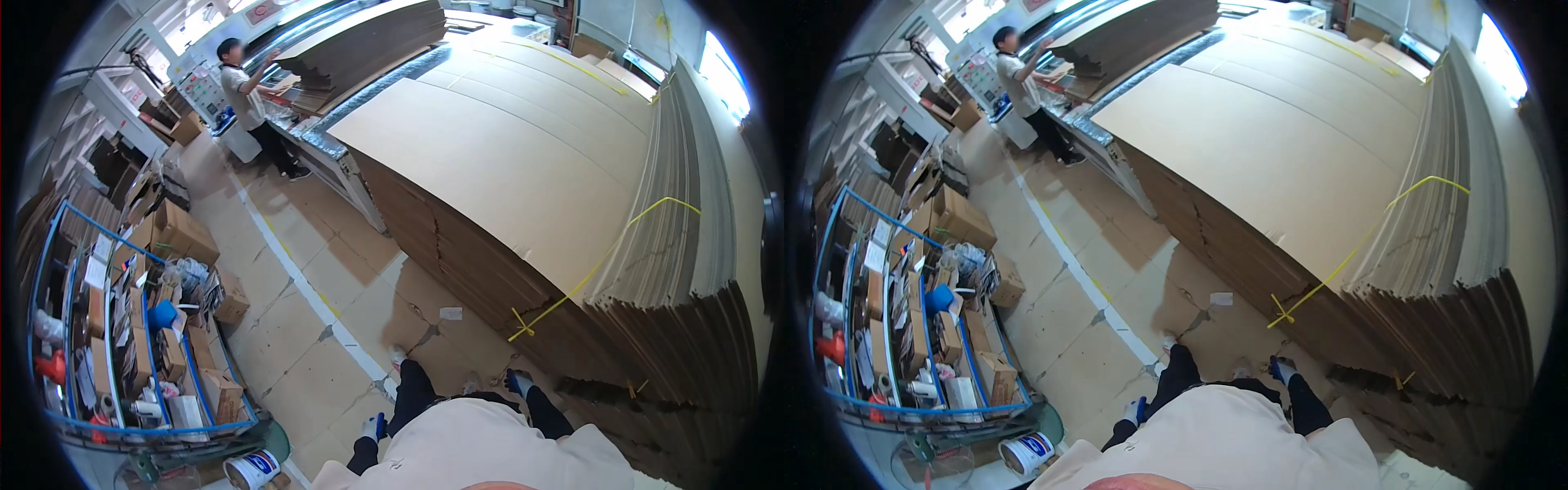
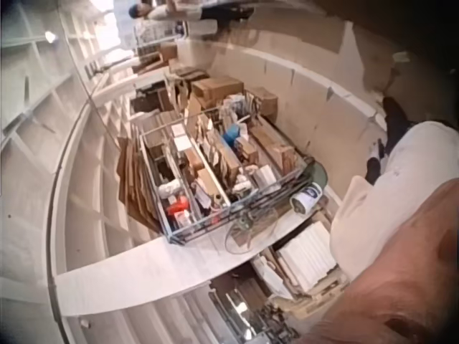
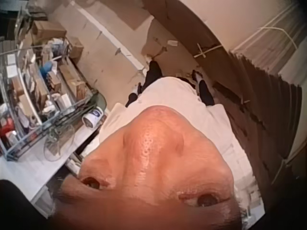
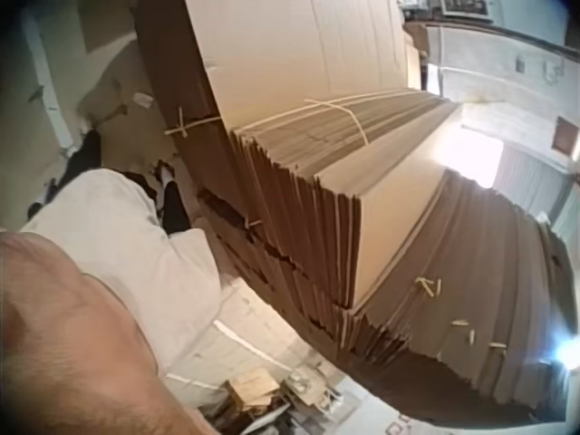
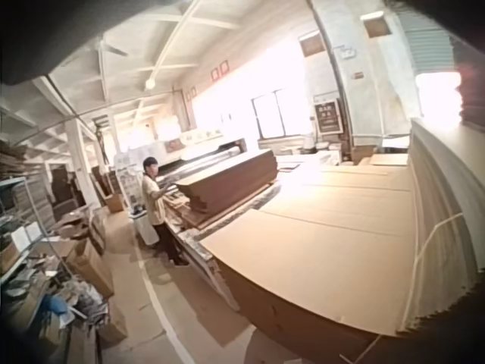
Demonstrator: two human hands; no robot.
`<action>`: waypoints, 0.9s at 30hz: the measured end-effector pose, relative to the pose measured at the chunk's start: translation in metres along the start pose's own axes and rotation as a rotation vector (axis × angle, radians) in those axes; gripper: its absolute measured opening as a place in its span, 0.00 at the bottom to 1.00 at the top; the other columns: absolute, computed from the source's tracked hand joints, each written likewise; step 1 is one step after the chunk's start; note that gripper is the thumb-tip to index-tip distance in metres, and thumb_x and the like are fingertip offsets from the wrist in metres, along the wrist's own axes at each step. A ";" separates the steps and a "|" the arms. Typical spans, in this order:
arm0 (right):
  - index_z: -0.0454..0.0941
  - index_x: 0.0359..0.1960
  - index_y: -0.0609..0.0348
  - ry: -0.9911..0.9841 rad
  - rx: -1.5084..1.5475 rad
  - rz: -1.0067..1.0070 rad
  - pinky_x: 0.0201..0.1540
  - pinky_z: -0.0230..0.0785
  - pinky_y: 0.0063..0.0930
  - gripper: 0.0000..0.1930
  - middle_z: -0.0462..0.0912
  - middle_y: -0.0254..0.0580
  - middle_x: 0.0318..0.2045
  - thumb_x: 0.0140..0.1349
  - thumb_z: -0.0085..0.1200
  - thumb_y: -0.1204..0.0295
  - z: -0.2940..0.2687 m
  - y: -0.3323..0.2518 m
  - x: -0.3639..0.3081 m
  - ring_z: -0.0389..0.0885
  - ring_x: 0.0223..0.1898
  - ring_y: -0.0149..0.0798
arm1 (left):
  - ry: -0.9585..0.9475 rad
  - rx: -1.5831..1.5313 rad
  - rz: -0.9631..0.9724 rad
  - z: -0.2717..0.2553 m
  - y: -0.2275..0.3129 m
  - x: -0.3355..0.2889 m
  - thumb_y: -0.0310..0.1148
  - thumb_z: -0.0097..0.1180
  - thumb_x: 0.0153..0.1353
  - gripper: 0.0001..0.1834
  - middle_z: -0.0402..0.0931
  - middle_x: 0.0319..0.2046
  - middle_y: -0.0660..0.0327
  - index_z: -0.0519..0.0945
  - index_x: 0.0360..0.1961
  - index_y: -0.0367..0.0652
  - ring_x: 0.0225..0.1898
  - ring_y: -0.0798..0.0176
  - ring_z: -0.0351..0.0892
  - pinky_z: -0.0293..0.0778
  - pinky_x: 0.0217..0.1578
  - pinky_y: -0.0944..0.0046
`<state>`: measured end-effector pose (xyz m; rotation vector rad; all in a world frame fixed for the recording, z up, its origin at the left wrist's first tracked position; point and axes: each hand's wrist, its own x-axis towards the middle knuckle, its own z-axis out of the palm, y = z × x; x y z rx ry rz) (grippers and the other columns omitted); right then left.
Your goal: Picking up large cardboard sheets from a tall stack and placing them onto a metal processing table.
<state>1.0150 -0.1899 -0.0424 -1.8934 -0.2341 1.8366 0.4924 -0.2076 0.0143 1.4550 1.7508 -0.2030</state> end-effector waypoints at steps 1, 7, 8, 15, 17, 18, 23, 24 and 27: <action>0.70 0.35 0.49 -0.003 0.027 0.012 0.25 0.68 0.31 0.15 0.76 0.37 0.28 0.60 0.44 0.52 0.002 0.014 0.009 0.76 0.26 0.37 | -0.049 0.034 0.013 -0.011 0.009 -0.007 0.44 0.48 0.56 0.15 0.78 0.33 0.54 0.72 0.37 0.44 0.28 0.56 0.80 0.74 0.21 0.60; 0.71 0.40 0.59 0.107 0.042 -0.045 0.32 0.71 0.37 0.15 0.77 0.45 0.32 0.59 0.48 0.61 0.064 -0.003 -0.007 0.78 0.31 0.43 | -0.044 -0.761 -0.424 -0.076 0.004 0.053 0.44 0.50 0.58 0.17 0.77 0.29 0.56 0.73 0.34 0.39 0.26 0.59 0.78 0.74 0.20 0.62; 0.71 0.39 0.60 0.096 -0.006 -0.059 0.32 0.71 0.37 0.14 0.77 0.45 0.32 0.59 0.48 0.62 0.079 -0.016 -0.012 0.78 0.31 0.42 | -0.054 -0.898 -0.461 -0.090 -0.005 0.075 0.45 0.50 0.58 0.18 0.77 0.27 0.57 0.74 0.33 0.39 0.25 0.60 0.78 0.73 0.19 0.63; 0.72 0.29 0.57 0.129 0.172 -0.077 0.23 0.67 0.34 0.09 0.76 0.38 0.22 0.57 0.51 0.65 0.205 -0.102 0.021 0.75 0.23 0.39 | -0.026 -1.119 -0.303 -0.225 -0.040 0.174 0.48 0.48 0.59 0.19 0.75 0.23 0.59 0.74 0.32 0.40 0.21 0.63 0.75 0.71 0.21 0.65; 0.73 0.30 0.57 0.140 0.078 -0.157 0.20 0.65 0.30 0.08 0.75 0.36 0.21 0.58 0.51 0.65 0.255 -0.155 0.022 0.73 0.20 0.37 | -0.032 -1.097 -0.330 -0.262 -0.058 0.188 0.49 0.48 0.59 0.20 0.75 0.24 0.59 0.74 0.32 0.40 0.22 0.63 0.75 0.72 0.22 0.65; 0.73 0.31 0.58 0.081 0.081 -0.150 0.20 0.66 0.28 0.09 0.75 0.36 0.22 0.58 0.50 0.64 0.280 -0.184 0.023 0.74 0.20 0.36 | -0.013 -1.131 -0.332 -0.278 -0.071 0.187 0.48 0.48 0.59 0.20 0.75 0.23 0.59 0.74 0.32 0.40 0.22 0.63 0.76 0.72 0.22 0.65; 0.75 0.36 0.59 -0.014 -0.122 -0.266 0.23 0.67 0.23 0.15 0.78 0.38 0.26 0.60 0.49 0.59 0.360 -0.280 0.046 0.76 0.23 0.32 | 0.082 -1.206 -0.426 -0.314 -0.138 0.210 0.48 0.50 0.56 0.20 0.74 0.22 0.56 0.74 0.30 0.38 0.20 0.59 0.75 0.71 0.19 0.62; 0.75 0.36 0.59 -0.015 -0.171 -0.268 0.24 0.67 0.22 0.15 0.78 0.38 0.27 0.60 0.49 0.59 0.376 -0.299 0.044 0.77 0.24 0.31 | 0.072 -1.220 -0.474 -0.311 -0.156 0.214 0.48 0.50 0.56 0.21 0.75 0.23 0.55 0.74 0.31 0.37 0.21 0.57 0.75 0.72 0.21 0.60; 0.75 0.35 0.58 0.008 -0.304 -0.256 0.22 0.67 0.20 0.18 0.79 0.39 0.25 0.58 0.50 0.54 0.405 -0.322 0.064 0.75 0.20 0.30 | 0.029 -1.228 -0.553 -0.318 -0.175 0.222 0.49 0.49 0.56 0.22 0.76 0.26 0.52 0.74 0.33 0.36 0.24 0.55 0.76 0.73 0.24 0.57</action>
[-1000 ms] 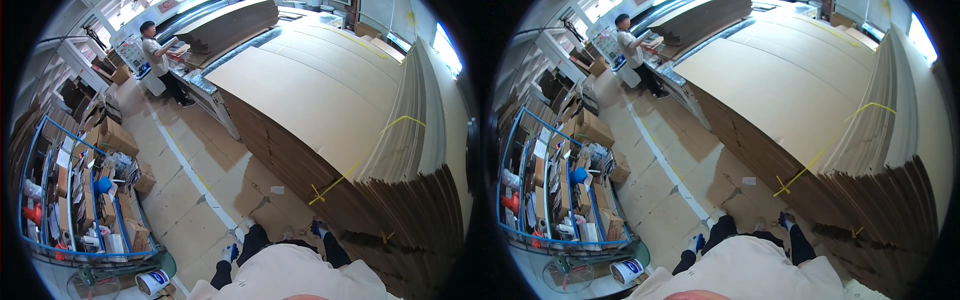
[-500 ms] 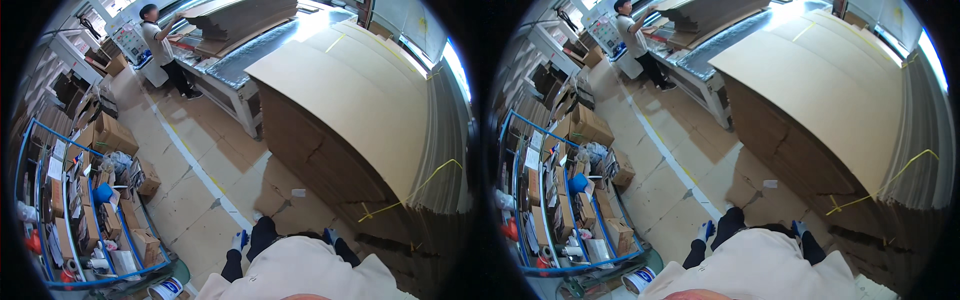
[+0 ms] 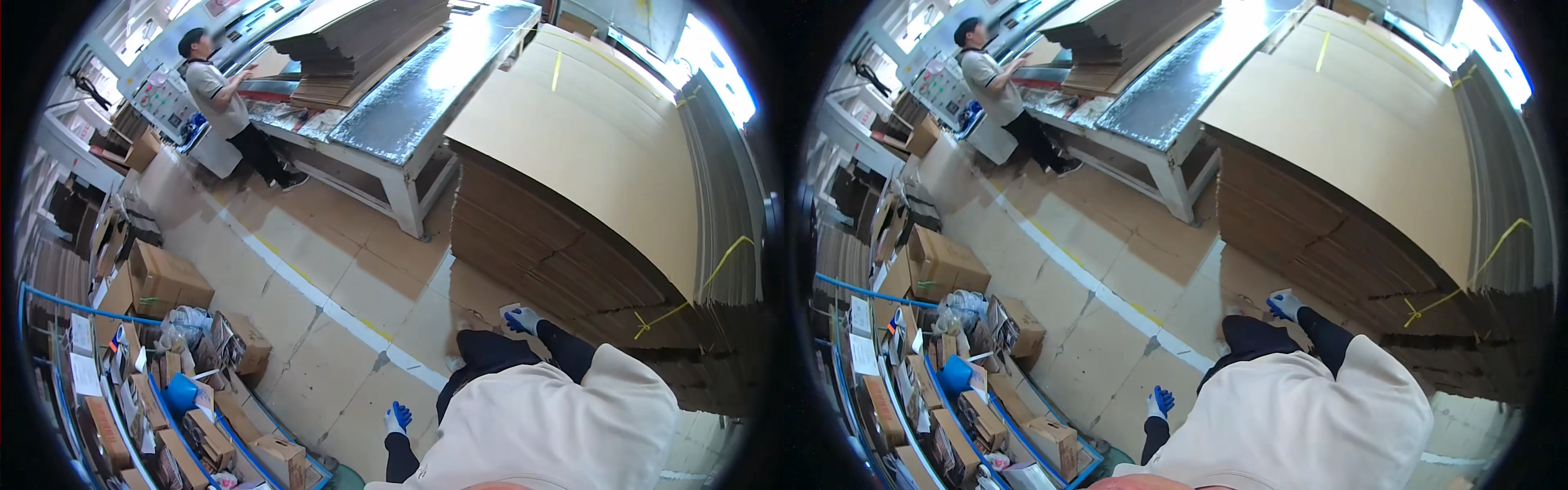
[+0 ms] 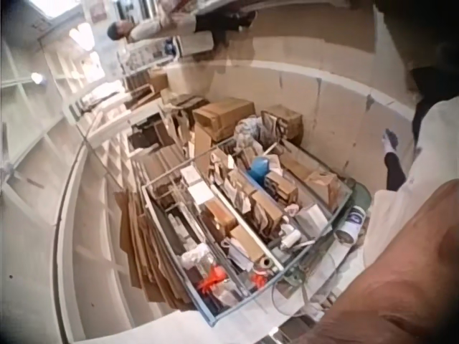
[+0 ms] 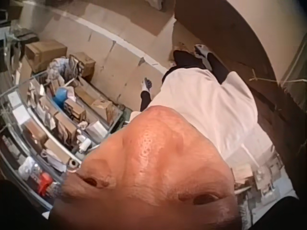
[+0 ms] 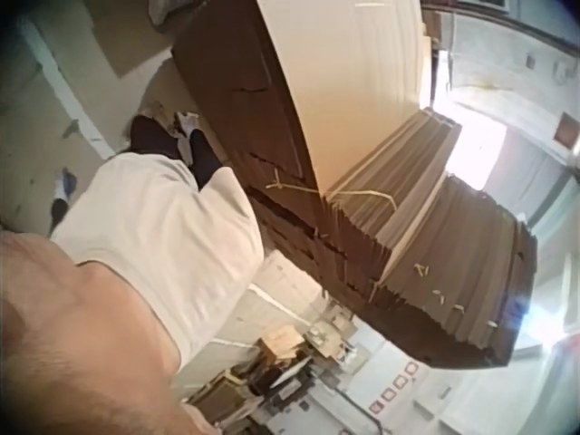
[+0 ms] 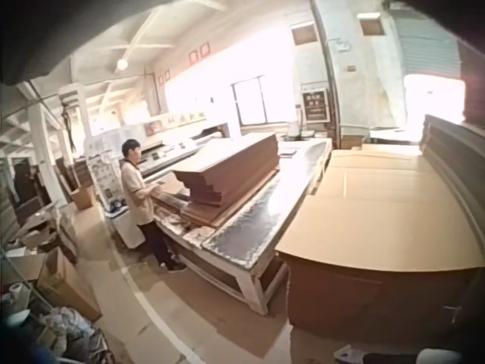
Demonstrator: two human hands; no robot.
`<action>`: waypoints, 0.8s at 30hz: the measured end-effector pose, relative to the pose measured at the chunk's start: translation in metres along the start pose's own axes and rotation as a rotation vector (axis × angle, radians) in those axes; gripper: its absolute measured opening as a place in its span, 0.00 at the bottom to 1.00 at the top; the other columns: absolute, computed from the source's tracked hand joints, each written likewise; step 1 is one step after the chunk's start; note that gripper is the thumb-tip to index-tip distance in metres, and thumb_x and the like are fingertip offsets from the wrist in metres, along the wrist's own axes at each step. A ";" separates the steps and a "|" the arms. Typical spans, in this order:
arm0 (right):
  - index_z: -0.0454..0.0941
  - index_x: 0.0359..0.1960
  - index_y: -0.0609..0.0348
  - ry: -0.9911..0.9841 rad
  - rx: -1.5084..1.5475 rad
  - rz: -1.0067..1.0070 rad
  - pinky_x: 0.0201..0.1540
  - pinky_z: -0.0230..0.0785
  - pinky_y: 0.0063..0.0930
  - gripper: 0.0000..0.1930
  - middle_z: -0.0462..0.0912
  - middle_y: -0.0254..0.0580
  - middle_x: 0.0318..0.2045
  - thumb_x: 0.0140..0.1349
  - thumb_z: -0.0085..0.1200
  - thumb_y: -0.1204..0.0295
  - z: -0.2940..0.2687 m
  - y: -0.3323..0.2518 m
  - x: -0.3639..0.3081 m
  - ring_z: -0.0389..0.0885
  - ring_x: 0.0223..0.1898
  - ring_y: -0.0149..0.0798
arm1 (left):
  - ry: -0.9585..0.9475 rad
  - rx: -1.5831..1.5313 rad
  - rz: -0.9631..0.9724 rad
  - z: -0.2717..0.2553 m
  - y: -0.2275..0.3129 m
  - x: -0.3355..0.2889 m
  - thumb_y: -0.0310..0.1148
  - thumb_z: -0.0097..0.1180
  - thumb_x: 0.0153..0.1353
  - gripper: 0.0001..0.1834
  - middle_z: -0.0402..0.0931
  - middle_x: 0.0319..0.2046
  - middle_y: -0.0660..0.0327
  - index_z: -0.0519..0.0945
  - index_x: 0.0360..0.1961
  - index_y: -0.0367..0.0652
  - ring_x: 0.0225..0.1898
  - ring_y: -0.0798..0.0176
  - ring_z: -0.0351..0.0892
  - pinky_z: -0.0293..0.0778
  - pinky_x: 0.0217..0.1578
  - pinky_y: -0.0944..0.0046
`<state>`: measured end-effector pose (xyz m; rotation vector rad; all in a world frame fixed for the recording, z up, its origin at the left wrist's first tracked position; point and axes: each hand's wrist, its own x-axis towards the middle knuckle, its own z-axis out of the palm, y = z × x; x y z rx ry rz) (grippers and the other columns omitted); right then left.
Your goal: Picking up large cardboard sheets from a tall stack and placing them onto a metal processing table.
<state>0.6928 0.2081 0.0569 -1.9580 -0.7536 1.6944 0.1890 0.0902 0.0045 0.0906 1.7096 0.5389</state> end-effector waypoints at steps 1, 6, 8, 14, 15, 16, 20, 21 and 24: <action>0.76 0.34 0.58 -0.013 -0.020 0.047 0.21 0.66 0.21 0.19 0.79 0.38 0.25 0.58 0.49 0.53 0.004 -0.006 0.007 0.76 0.21 0.31 | 0.005 -0.006 -0.022 -0.002 -0.001 0.001 0.49 0.49 0.56 0.22 0.76 0.27 0.52 0.73 0.34 0.36 0.24 0.54 0.76 0.73 0.24 0.56; 0.75 0.33 0.60 -0.042 -0.216 0.061 0.19 0.66 0.24 0.20 0.79 0.41 0.24 0.58 0.49 0.53 0.036 0.000 0.059 0.76 0.20 0.33 | -0.026 -0.090 -0.111 -0.001 0.025 0.012 0.50 0.46 0.58 0.23 0.76 0.29 0.52 0.72 0.37 0.36 0.27 0.55 0.77 0.74 0.27 0.57; 0.75 0.33 0.60 -0.120 -0.344 -0.066 0.19 0.66 0.24 0.19 0.78 0.41 0.23 0.58 0.49 0.54 0.051 -0.012 0.079 0.76 0.19 0.33 | -0.021 -0.116 -0.150 -0.002 0.041 0.021 0.50 0.46 0.58 0.24 0.76 0.31 0.51 0.72 0.38 0.36 0.28 0.54 0.77 0.75 0.29 0.57; 0.75 0.31 0.60 -0.095 -0.076 0.126 0.20 0.68 0.25 0.17 0.78 0.40 0.22 0.58 0.49 0.56 0.111 -0.106 0.176 0.76 0.20 0.33 | 0.053 -0.035 0.096 -0.014 0.146 0.036 0.48 0.47 0.59 0.24 0.76 0.33 0.50 0.71 0.39 0.34 0.30 0.54 0.78 0.75 0.31 0.57; 0.75 0.31 0.59 -0.103 -0.084 0.075 0.20 0.68 0.24 0.17 0.77 0.40 0.22 0.59 0.48 0.57 0.127 -0.138 0.193 0.76 0.20 0.33 | 0.067 -0.030 0.137 -0.014 0.169 0.044 0.48 0.48 0.59 0.24 0.76 0.32 0.50 0.71 0.39 0.34 0.30 0.55 0.78 0.75 0.31 0.57; 0.76 0.29 0.59 -0.081 -0.044 0.026 0.20 0.68 0.24 0.17 0.78 0.40 0.22 0.59 0.49 0.56 0.146 -0.166 0.203 0.77 0.21 0.32 | 0.085 -0.024 0.150 -0.021 0.190 0.047 0.48 0.48 0.59 0.23 0.77 0.32 0.50 0.71 0.39 0.34 0.29 0.56 0.78 0.75 0.30 0.58; 0.75 0.34 0.59 -0.134 0.138 -0.053 0.22 0.67 0.22 0.16 0.77 0.38 0.25 0.59 0.49 0.58 0.184 -0.248 0.256 0.75 0.22 0.30 | 0.015 -0.006 0.081 -0.048 0.299 0.094 0.49 0.50 0.58 0.22 0.76 0.28 0.54 0.72 0.36 0.37 0.24 0.60 0.76 0.73 0.25 0.62; 0.75 0.33 0.60 -0.135 0.117 -0.086 0.22 0.67 0.22 0.17 0.78 0.38 0.24 0.59 0.49 0.57 0.193 -0.269 0.264 0.75 0.22 0.30 | 0.022 -0.022 0.083 -0.043 0.327 0.101 0.50 0.50 0.58 0.22 0.76 0.27 0.54 0.73 0.36 0.38 0.24 0.60 0.76 0.72 0.24 0.63; 0.76 0.33 0.61 -0.146 0.098 -0.080 0.21 0.66 0.21 0.18 0.78 0.38 0.24 0.58 0.49 0.56 0.210 -0.319 0.277 0.75 0.21 0.30 | 0.015 0.024 0.147 -0.037 0.390 0.122 0.51 0.48 0.59 0.23 0.76 0.27 0.55 0.74 0.34 0.37 0.24 0.62 0.75 0.72 0.24 0.64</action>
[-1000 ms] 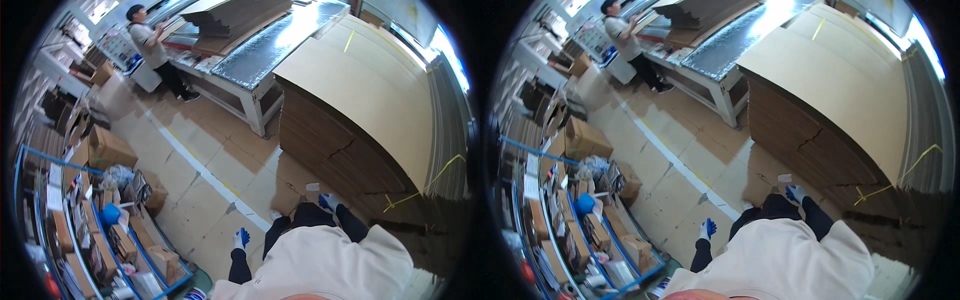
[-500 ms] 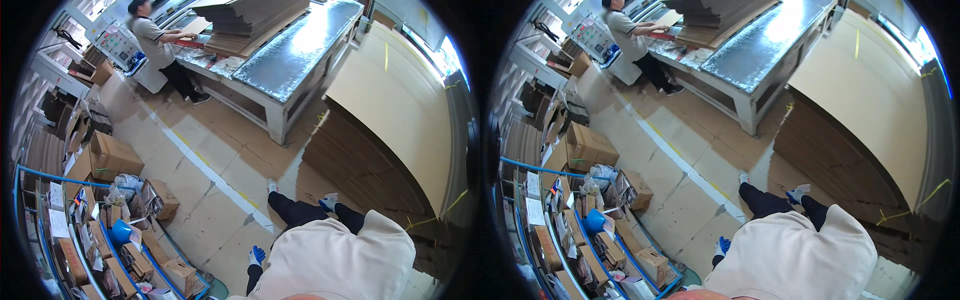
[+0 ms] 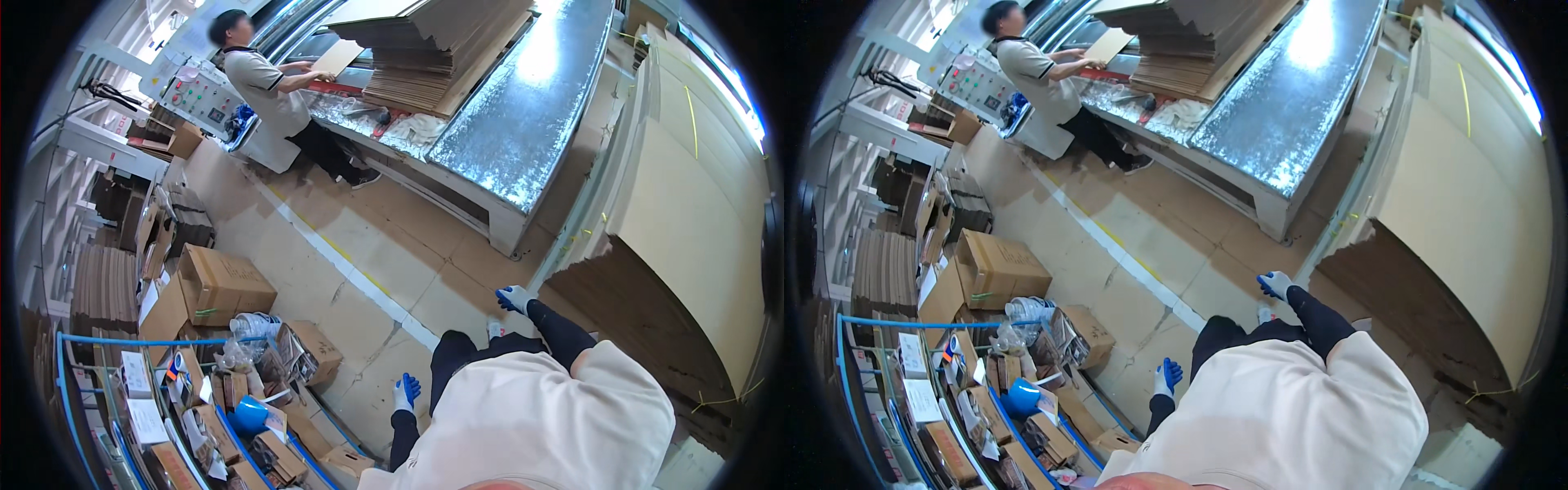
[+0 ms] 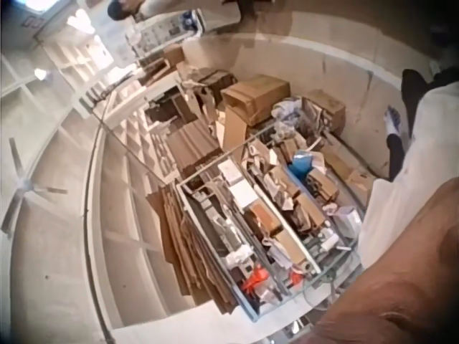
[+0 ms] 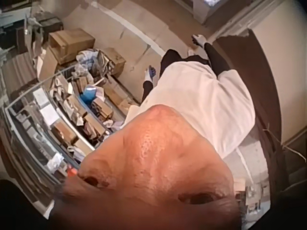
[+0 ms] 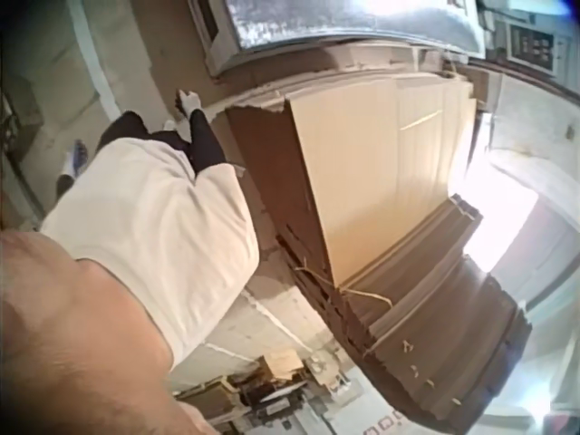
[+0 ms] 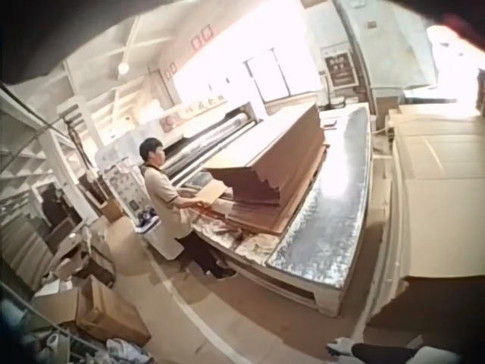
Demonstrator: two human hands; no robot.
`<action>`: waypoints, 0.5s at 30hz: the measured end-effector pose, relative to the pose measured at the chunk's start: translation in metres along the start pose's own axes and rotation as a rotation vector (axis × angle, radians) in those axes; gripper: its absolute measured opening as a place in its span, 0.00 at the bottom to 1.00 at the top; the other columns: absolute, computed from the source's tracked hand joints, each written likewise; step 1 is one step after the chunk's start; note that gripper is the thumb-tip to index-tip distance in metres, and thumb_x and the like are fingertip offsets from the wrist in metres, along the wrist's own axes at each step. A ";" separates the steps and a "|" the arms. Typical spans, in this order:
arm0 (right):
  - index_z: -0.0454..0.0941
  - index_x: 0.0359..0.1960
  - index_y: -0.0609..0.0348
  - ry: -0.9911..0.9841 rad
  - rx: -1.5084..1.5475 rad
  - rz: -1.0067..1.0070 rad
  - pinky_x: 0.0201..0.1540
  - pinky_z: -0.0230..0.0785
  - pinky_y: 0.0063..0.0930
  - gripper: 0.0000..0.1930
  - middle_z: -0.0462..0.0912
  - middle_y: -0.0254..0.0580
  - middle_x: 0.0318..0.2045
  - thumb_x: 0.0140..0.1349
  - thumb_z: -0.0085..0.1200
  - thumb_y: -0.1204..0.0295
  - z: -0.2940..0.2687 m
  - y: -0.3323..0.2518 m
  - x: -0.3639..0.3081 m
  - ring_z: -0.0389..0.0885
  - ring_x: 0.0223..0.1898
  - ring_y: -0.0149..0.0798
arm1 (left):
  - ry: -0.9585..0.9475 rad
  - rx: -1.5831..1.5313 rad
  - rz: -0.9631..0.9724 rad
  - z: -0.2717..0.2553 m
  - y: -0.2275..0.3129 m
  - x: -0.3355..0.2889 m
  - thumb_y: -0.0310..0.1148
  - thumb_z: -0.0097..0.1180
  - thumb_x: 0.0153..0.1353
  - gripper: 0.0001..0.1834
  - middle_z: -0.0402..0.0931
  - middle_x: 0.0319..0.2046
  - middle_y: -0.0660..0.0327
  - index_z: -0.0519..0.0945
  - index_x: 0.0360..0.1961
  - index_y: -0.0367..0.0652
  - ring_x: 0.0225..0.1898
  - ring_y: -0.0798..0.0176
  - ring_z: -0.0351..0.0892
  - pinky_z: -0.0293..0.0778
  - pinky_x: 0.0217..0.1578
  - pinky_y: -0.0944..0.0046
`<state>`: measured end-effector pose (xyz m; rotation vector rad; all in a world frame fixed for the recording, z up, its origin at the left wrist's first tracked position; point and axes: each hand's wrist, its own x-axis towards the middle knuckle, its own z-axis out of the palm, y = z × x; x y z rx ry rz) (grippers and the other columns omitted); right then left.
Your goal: Picking up large cardboard sheets from a tall stack and placing them onto a metal processing table.
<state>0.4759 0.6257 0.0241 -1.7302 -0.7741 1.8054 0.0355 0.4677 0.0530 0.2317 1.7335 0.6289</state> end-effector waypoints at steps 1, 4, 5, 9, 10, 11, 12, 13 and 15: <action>0.76 0.33 0.61 -0.005 -0.001 0.020 0.21 0.66 0.21 0.18 0.78 0.38 0.24 0.58 0.49 0.56 0.008 -0.010 0.004 0.75 0.21 0.30 | 0.017 0.019 0.024 0.008 0.018 0.004 0.51 0.47 0.59 0.23 0.75 0.27 0.56 0.74 0.35 0.37 0.23 0.62 0.75 0.72 0.24 0.65; 0.74 0.35 0.58 0.019 0.040 0.085 0.23 0.66 0.22 0.17 0.78 0.38 0.27 0.59 0.48 0.56 0.011 -0.016 0.018 0.75 0.23 0.31 | -0.016 0.100 -0.016 0.016 0.061 0.030 0.50 0.46 0.59 0.24 0.76 0.25 0.57 0.74 0.37 0.35 0.23 0.62 0.75 0.72 0.23 0.65; 0.74 0.35 0.58 0.043 0.036 0.083 0.22 0.66 0.22 0.17 0.77 0.39 0.26 0.59 0.49 0.56 0.007 -0.011 0.020 0.75 0.22 0.31 | -0.027 0.144 -0.048 0.018 0.072 0.042 0.50 0.45 0.59 0.24 0.76 0.24 0.57 0.75 0.36 0.35 0.23 0.62 0.75 0.71 0.23 0.65; 0.74 0.33 0.59 0.218 0.130 0.205 0.19 0.65 0.24 0.16 0.77 0.39 0.23 0.58 0.49 0.56 -0.004 0.025 0.025 0.74 0.20 0.31 | -0.134 0.759 0.288 0.021 0.126 0.085 0.49 0.44 0.60 0.23 0.76 0.24 0.57 0.77 0.31 0.37 0.24 0.64 0.76 0.69 0.22 0.66; 0.75 0.31 0.60 0.266 0.116 0.256 0.18 0.65 0.24 0.16 0.77 0.39 0.22 0.58 0.50 0.57 -0.004 0.024 0.023 0.74 0.19 0.31 | -0.143 0.838 0.347 0.022 0.145 0.101 0.50 0.43 0.60 0.23 0.76 0.24 0.57 0.78 0.30 0.38 0.23 0.65 0.75 0.69 0.21 0.66; 0.74 0.31 0.60 0.282 0.193 0.269 0.18 0.65 0.24 0.16 0.77 0.39 0.22 0.58 0.50 0.57 -0.006 0.028 0.020 0.74 0.18 0.31 | -0.161 0.923 0.400 0.024 0.160 0.114 0.50 0.43 0.60 0.23 0.76 0.23 0.58 0.78 0.28 0.39 0.22 0.65 0.75 0.68 0.21 0.66; 0.74 0.32 0.59 0.306 0.248 0.264 0.18 0.65 0.24 0.16 0.76 0.39 0.22 0.58 0.50 0.57 -0.001 0.023 0.017 0.73 0.18 0.32 | -0.168 1.004 0.447 0.019 0.167 0.130 0.50 0.43 0.60 0.23 0.75 0.23 0.58 0.78 0.27 0.40 0.21 0.66 0.75 0.67 0.20 0.66; 0.74 0.33 0.58 0.331 0.304 0.259 0.18 0.65 0.24 0.16 0.76 0.39 0.22 0.59 0.49 0.56 0.003 0.017 0.014 0.73 0.18 0.33 | -0.256 1.003 0.713 0.015 0.174 0.147 0.50 0.44 0.60 0.21 0.76 0.23 0.60 0.78 0.28 0.43 0.20 0.66 0.75 0.67 0.20 0.66; 0.73 0.34 0.56 0.414 0.430 0.231 0.18 0.64 0.24 0.16 0.75 0.39 0.23 0.59 0.49 0.56 0.018 -0.002 0.011 0.72 0.18 0.33 | -0.333 0.898 0.412 0.036 0.222 0.171 0.50 0.45 0.60 0.20 0.76 0.23 0.60 0.77 0.29 0.43 0.21 0.66 0.75 0.67 0.20 0.66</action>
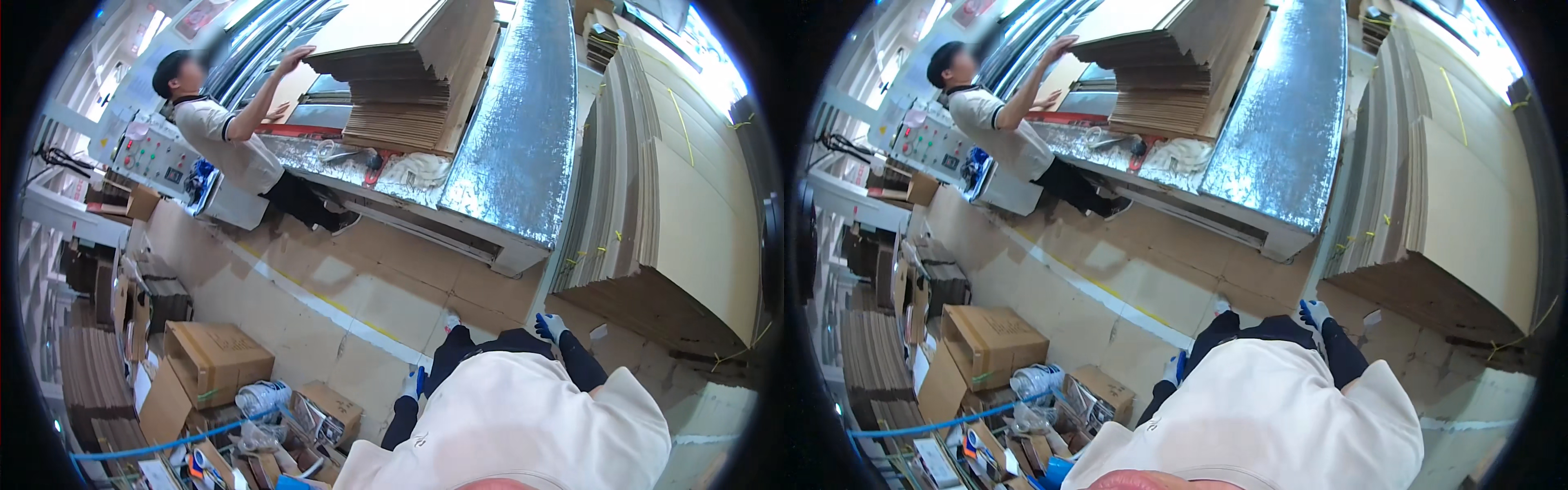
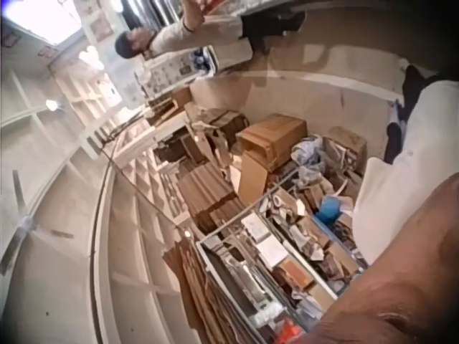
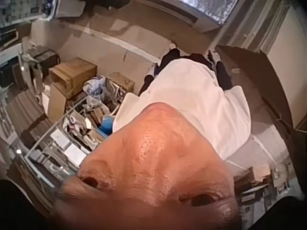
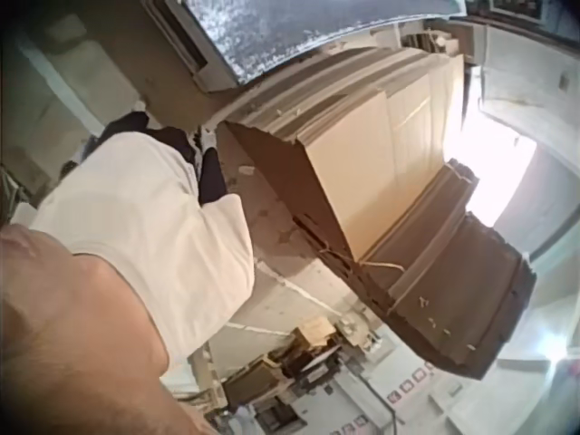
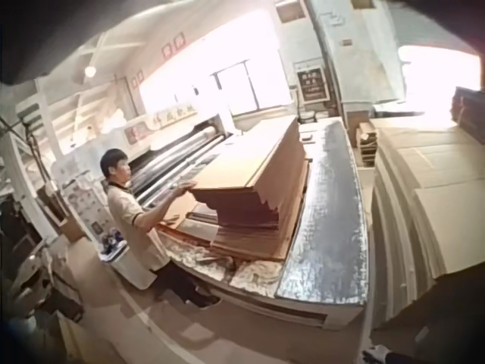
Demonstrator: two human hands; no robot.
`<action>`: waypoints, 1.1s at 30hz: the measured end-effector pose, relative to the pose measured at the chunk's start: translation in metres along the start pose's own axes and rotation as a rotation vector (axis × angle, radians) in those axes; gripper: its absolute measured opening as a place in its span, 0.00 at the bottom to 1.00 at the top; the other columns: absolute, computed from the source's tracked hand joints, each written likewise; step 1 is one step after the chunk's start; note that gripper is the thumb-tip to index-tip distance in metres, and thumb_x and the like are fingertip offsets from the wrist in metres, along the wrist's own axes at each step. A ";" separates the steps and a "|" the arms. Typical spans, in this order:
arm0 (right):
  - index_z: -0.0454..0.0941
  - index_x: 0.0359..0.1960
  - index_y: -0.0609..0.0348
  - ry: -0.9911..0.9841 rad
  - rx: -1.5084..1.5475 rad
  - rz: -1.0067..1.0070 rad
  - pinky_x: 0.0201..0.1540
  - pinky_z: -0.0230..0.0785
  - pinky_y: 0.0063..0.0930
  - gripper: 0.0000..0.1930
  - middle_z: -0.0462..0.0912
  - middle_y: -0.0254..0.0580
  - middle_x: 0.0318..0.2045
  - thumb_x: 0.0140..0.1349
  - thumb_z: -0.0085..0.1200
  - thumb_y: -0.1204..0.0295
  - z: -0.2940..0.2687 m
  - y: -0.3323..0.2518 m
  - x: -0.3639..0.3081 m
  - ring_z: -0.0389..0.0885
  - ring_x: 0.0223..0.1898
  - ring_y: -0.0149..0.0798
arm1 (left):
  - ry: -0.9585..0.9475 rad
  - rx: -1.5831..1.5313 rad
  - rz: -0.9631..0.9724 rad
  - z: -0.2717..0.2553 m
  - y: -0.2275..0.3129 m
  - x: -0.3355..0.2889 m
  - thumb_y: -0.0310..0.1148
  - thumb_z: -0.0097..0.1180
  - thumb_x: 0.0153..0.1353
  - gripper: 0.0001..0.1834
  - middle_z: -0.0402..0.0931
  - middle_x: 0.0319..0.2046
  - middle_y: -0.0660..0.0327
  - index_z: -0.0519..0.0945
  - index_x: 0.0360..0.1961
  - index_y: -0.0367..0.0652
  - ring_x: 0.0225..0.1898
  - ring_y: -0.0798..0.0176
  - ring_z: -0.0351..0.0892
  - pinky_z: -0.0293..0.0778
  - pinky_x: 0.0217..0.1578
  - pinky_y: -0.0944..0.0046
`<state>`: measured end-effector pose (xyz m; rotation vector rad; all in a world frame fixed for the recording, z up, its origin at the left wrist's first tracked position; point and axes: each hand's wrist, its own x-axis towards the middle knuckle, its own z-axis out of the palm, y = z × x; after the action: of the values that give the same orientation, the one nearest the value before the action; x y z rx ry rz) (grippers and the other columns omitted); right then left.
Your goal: Picking up large cardboard sheets from a tall stack and placing them onto a metal processing table.
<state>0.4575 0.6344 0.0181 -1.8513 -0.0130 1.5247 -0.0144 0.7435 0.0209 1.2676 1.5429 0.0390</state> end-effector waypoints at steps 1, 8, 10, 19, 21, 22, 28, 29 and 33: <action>0.73 0.34 0.56 0.012 0.069 -0.020 0.18 0.64 0.23 0.15 0.75 0.39 0.23 0.59 0.49 0.56 0.014 -0.012 -0.011 0.72 0.18 0.33 | -0.081 -0.275 -0.173 -0.010 -0.012 0.027 0.49 0.47 0.59 0.19 0.75 0.22 0.61 0.77 0.28 0.44 0.20 0.66 0.74 0.67 0.19 0.67; 0.71 0.36 0.58 0.023 0.348 -0.043 0.18 0.65 0.22 0.16 0.76 0.39 0.23 0.60 0.49 0.56 0.043 0.000 -0.025 0.74 0.18 0.34 | -0.065 -0.369 -0.209 -0.105 0.088 0.129 0.51 0.50 0.56 0.19 0.74 0.20 0.60 0.74 0.28 0.44 0.17 0.64 0.73 0.67 0.16 0.66; 0.71 0.36 0.58 0.063 0.377 -0.005 0.19 0.66 0.23 0.17 0.76 0.39 0.23 0.59 0.49 0.56 0.047 0.003 -0.035 0.75 0.19 0.34 | -0.054 -0.403 -0.146 -0.115 0.114 0.141 0.49 0.51 0.56 0.18 0.73 0.19 0.60 0.74 0.27 0.43 0.16 0.64 0.72 0.66 0.14 0.67; 0.72 0.33 0.56 0.281 0.500 -0.019 0.19 0.67 0.26 0.14 0.76 0.37 0.22 0.59 0.48 0.57 0.052 0.025 -0.036 0.75 0.19 0.34 | -0.230 -0.235 -0.263 -0.070 0.126 0.145 0.50 0.50 0.56 0.19 0.73 0.19 0.59 0.75 0.28 0.42 0.17 0.63 0.73 0.69 0.18 0.64; 0.72 0.33 0.56 0.257 0.578 -0.022 0.21 0.68 0.26 0.14 0.77 0.37 0.24 0.60 0.48 0.57 0.052 0.044 -0.045 0.75 0.20 0.34 | -0.285 -0.183 -0.244 -0.065 0.109 0.140 0.50 0.50 0.56 0.20 0.74 0.19 0.59 0.74 0.28 0.42 0.17 0.62 0.73 0.70 0.19 0.63; 0.72 0.34 0.56 0.205 0.611 -0.045 0.22 0.68 0.27 0.14 0.77 0.38 0.24 0.60 0.47 0.57 0.050 0.047 -0.042 0.75 0.21 0.34 | -0.325 -0.160 -0.217 -0.055 0.118 0.145 0.50 0.50 0.56 0.20 0.74 0.20 0.59 0.74 0.28 0.42 0.17 0.62 0.73 0.70 0.19 0.63; 0.72 0.32 0.53 0.229 0.670 0.012 0.20 0.66 0.24 0.14 0.76 0.36 0.23 0.60 0.48 0.56 0.033 0.088 -0.028 0.73 0.19 0.31 | -0.411 0.121 0.277 -0.046 0.147 0.144 0.50 0.46 0.57 0.20 0.72 0.19 0.58 0.73 0.29 0.42 0.18 0.59 0.72 0.68 0.17 0.61; 0.72 0.32 0.52 0.272 0.627 0.064 0.19 0.65 0.23 0.13 0.75 0.34 0.23 0.59 0.49 0.56 0.032 0.087 -0.037 0.73 0.18 0.30 | -0.436 0.132 0.254 -0.041 0.158 0.145 0.49 0.45 0.57 0.20 0.72 0.19 0.58 0.73 0.30 0.41 0.18 0.59 0.72 0.68 0.18 0.61; 0.71 0.29 0.51 0.305 0.624 0.066 0.17 0.63 0.20 0.13 0.75 0.32 0.22 0.59 0.49 0.56 0.017 0.063 -0.051 0.72 0.18 0.29 | -0.491 0.110 0.230 -0.033 0.176 0.138 0.48 0.43 0.58 0.18 0.71 0.19 0.58 0.71 0.29 0.43 0.19 0.58 0.71 0.66 0.20 0.59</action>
<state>0.4012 0.5742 0.0272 -1.5517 0.6029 1.0987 0.1024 0.9357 0.0456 1.4111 0.9865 -0.1984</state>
